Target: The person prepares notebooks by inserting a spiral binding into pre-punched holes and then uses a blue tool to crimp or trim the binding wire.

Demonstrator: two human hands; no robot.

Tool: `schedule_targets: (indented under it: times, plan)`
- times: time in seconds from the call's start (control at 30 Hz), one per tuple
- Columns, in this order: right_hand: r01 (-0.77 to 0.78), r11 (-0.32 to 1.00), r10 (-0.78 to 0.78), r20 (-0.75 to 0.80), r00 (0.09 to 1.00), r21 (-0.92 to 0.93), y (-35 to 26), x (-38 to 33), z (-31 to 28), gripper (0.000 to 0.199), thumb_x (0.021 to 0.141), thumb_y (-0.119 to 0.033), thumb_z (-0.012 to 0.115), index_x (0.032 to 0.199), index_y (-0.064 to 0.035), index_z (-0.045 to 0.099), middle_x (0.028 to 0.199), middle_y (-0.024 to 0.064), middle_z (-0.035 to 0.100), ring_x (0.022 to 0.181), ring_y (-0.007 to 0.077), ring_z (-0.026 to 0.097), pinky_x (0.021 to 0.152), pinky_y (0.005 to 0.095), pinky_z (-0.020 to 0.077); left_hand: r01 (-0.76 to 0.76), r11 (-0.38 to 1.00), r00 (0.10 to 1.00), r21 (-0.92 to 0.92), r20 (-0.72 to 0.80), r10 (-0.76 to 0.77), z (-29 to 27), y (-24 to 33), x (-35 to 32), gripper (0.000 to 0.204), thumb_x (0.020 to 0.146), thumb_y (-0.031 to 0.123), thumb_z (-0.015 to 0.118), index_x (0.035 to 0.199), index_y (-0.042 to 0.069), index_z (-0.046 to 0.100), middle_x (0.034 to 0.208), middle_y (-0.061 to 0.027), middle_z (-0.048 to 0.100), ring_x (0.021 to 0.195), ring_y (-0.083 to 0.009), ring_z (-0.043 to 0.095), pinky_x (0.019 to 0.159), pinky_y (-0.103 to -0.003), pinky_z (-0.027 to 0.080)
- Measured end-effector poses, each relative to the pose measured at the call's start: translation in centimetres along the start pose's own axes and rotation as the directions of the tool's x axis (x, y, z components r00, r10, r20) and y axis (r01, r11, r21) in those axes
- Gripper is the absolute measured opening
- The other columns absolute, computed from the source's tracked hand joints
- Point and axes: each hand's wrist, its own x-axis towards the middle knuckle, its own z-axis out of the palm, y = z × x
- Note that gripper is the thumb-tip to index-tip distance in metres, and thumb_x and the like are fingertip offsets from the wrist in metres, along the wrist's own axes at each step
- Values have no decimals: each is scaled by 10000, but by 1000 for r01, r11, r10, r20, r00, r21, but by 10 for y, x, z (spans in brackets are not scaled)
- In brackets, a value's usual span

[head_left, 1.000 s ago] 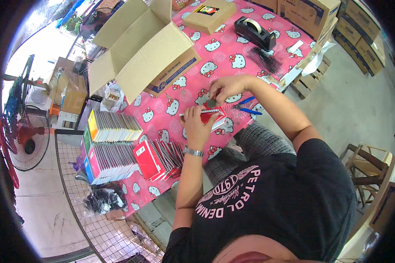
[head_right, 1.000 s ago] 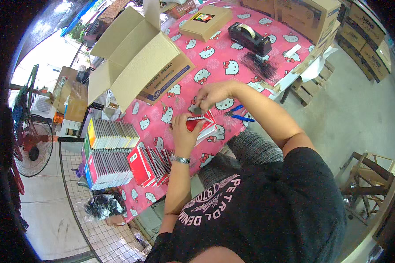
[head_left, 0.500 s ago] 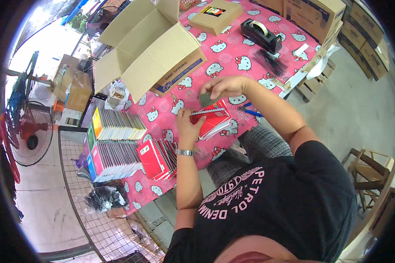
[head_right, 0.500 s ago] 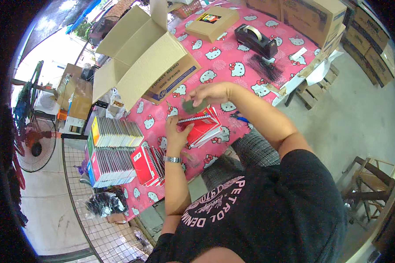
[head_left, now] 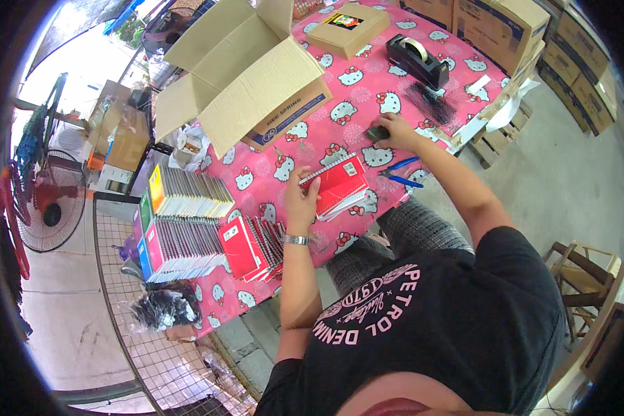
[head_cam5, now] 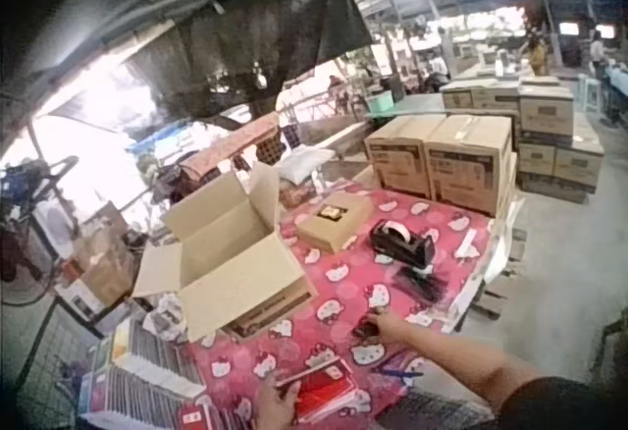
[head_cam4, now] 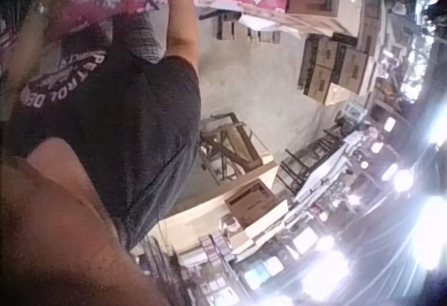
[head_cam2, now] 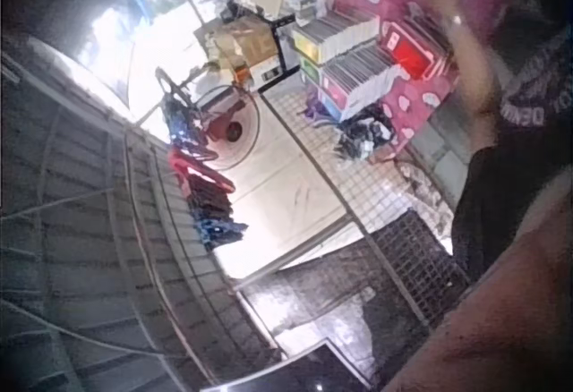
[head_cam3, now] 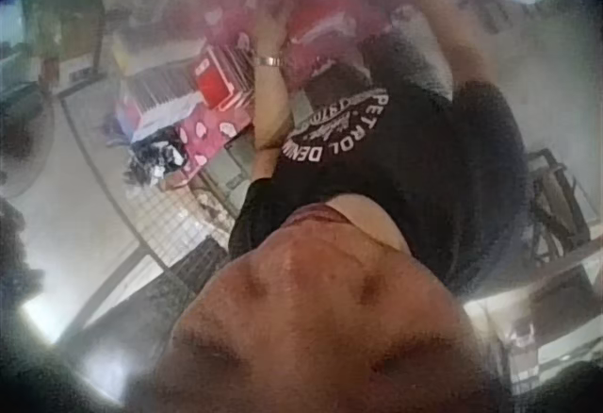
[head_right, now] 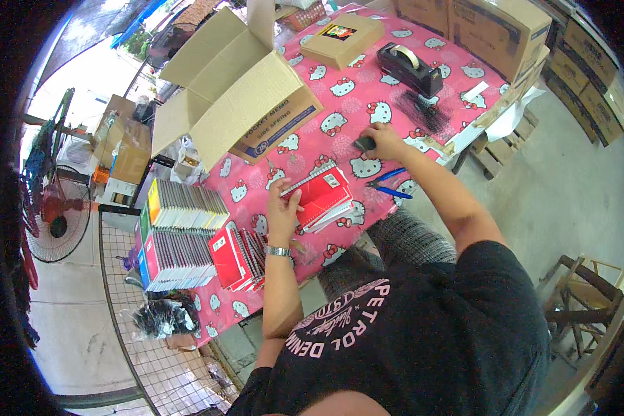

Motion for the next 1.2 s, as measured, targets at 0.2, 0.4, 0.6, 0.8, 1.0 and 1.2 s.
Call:
schedule_targets:
  times: [0.2, 0.4, 0.6, 0.8, 1.0, 1.2]
  plan:
    - [28, 999, -31, -233, 972, -17, -27, -98, 0, 684, 751, -340, 738, 1344, -134, 467, 1385, 200, 415, 1296, 374, 402, 1062, 477, 358, 101, 994, 994, -29, -39, -102, -2, -29, -14, 296, 940, 201, 623, 1148, 15, 527, 961, -78, 615, 655, -98, 595, 514, -238, 511]
    - [149, 947, -109, 151, 983, -286, -32, -140, -1, 638, 775, -265, 701, 1358, -146, 471, 1280, 145, 478, 1214, 326, 452, 1017, 477, 378, -116, 993, 978, 14, -172, 117, 15, -5, -19, 294, 950, 214, 610, 1137, -2, 543, 917, -83, 606, 608, -99, 593, 504, -241, 527]
    - [21, 980, 13, 166, 986, -198, -39, -126, -5, 510, 792, -176, 658, 1283, -122, 534, 1218, 132, 522, 1166, 311, 481, 961, 437, 412, 47, 990, 991, -132, -118, -62, 7, -23, -20, 306, 935, 198, 628, 1152, 0, 542, 955, -78, 613, 626, -97, 595, 475, -236, 537]
    - [-5, 950, 30, 75, 997, -313, -19, -129, 12, 339, 773, -187, 661, 1084, -69, 596, 1105, 129, 559, 1121, 310, 494, 929, 423, 408, -67, 987, 980, -149, -194, 37, 15, -20, -22, 286, 948, 231, 610, 1109, -1, 566, 928, -78, 615, 651, -95, 609, 499, -232, 558]
    - [-43, 930, -13, -152, 988, -364, -33, -136, 4, 308, 770, -243, 681, 1003, -60, 598, 1054, 123, 548, 1069, 314, 497, 910, 452, 399, -113, 993, 968, -35, -230, 102, 20, -9, -27, 276, 944, 243, 615, 1060, -5, 583, 865, -73, 621, 643, -105, 622, 485, -245, 553]
    - [-172, 985, 175, -220, 960, 32, -41, -136, 9, 242, 865, -259, 642, 969, -57, 561, 996, 106, 552, 1004, 268, 525, 886, 411, 415, -16, 1000, 982, 18, -189, 19, 11, -24, -26, 311, 935, 258, 631, 1071, -17, 576, 827, -94, 623, 606, -138, 645, 470, -262, 539]
